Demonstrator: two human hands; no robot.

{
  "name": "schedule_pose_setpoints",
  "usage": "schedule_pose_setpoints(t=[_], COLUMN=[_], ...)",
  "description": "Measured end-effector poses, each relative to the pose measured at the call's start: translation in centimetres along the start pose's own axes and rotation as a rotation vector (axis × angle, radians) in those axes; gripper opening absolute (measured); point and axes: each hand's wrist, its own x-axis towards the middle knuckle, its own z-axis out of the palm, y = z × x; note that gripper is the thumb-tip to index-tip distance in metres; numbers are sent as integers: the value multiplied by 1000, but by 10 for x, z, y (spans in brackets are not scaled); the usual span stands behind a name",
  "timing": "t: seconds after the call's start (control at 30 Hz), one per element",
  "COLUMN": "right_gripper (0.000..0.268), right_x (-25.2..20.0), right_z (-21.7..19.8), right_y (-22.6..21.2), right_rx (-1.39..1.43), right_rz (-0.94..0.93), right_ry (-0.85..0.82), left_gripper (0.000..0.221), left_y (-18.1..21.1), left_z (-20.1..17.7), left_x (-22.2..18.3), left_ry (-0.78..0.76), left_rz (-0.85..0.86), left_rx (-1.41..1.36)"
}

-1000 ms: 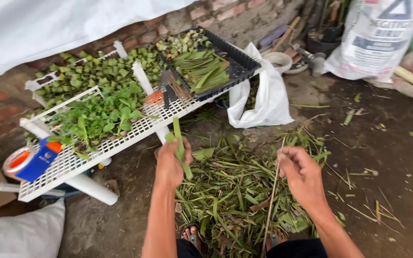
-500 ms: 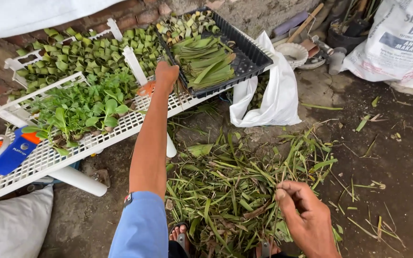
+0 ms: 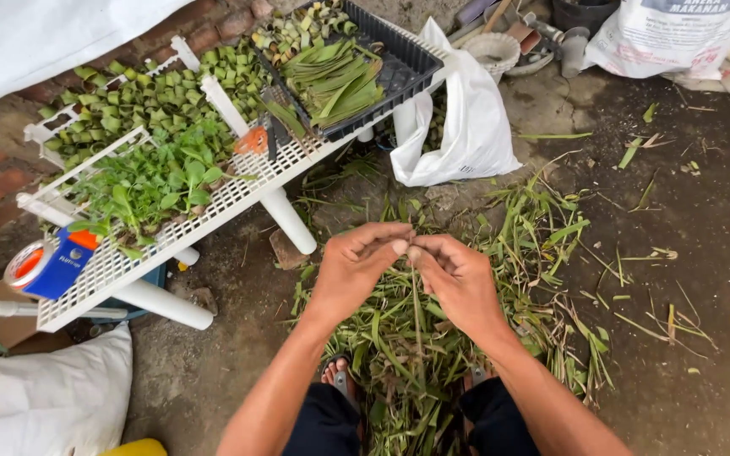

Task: Preparing and trimming long green leaves by stripping fibers and using a small knife to cut them to size.

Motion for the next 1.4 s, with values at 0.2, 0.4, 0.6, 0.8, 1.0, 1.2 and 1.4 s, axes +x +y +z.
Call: schedule_pose_setpoints(t=[0.2, 0.4, 0.6, 0.8, 1.0, 1.2, 1.4], right_gripper=[16, 18, 55, 39, 33, 38, 31], right_x=[-10, 0, 94, 236, 305, 348, 349], right_z=[26, 57, 125, 203, 263, 285, 288], right_y=[-6, 19, -43, 61, 158, 238, 216], right_rx=[37, 0, -501, -667, -1198, -1319, -1286], right_rz=[-10, 81, 228, -96, -185, -125, -8], right_ry=[-8, -111, -399, -483, -387, -363, -445], left_gripper=[41, 15, 18, 15, 13, 14, 13], left_y=[-8, -24, -20, -25, -29, -24, -25], left_z=[7, -17, -83, -107, -129, -134, -122], left_x=[-22, -42, -40, -38, -37, -25, -23], left_ry=[289, 422, 820, 1022, 1102, 1076, 1017], left_rz=[-27, 7, 148, 98, 89, 83, 102], left_rx=[-219, -75, 41, 162, 219, 181, 175])
